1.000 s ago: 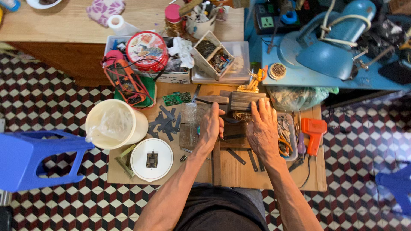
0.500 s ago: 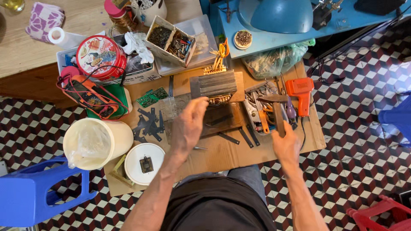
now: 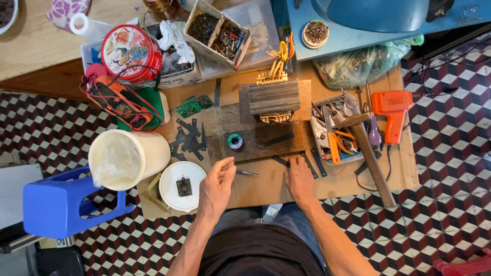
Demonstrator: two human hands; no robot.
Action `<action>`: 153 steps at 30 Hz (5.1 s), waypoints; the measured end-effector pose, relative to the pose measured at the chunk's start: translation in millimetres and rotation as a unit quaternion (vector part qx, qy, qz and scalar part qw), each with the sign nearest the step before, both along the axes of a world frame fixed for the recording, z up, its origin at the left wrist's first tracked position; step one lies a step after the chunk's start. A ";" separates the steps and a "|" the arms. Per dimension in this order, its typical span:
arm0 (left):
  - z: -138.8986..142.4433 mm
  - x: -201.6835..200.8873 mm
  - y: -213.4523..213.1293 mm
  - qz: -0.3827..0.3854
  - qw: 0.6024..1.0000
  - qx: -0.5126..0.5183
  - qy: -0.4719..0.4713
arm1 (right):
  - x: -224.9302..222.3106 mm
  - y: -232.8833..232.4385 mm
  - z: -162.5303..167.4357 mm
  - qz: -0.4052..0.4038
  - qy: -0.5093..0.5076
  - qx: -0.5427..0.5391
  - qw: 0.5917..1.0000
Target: The person works at a cluttered repair bench on a laminated-core electrical component with wires. They hold and reposition the component, press and align its parts by hand, tap it with a hammer, and pick up small parts and tools from the bench while working under a desk lamp.
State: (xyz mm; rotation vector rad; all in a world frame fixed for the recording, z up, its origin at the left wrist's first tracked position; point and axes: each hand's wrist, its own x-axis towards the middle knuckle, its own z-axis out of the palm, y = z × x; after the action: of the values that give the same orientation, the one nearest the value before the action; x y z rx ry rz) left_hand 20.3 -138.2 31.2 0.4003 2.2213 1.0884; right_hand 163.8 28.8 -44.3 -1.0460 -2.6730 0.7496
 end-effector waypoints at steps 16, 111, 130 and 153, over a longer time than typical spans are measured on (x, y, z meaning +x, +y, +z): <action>88.2 -3.7 136.0 -0.241 0.909 0.125 0.317 | 41.8 39.7 60.7 -0.028 0.104 -0.250 0.962; 66.5 -53.9 209.8 -0.303 0.858 -0.031 0.414 | -59.6 139.1 79.7 -0.182 0.232 -0.481 0.825; 1.6 -35.3 179.4 0.211 0.923 0.250 -0.203 | -85.1 117.4 68.9 -0.261 0.239 -0.484 0.801; -27.4 -17.3 167.5 0.143 0.956 0.251 -0.053 | 56.1 33.4 2.2 -0.236 -0.009 -0.102 0.966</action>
State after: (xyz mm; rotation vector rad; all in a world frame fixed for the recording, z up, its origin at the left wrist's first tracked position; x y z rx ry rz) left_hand 3.1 29.3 3.8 0.2201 1.9268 1.7958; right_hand 219.9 62.2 -42.1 -1.6636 -2.2446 0.9202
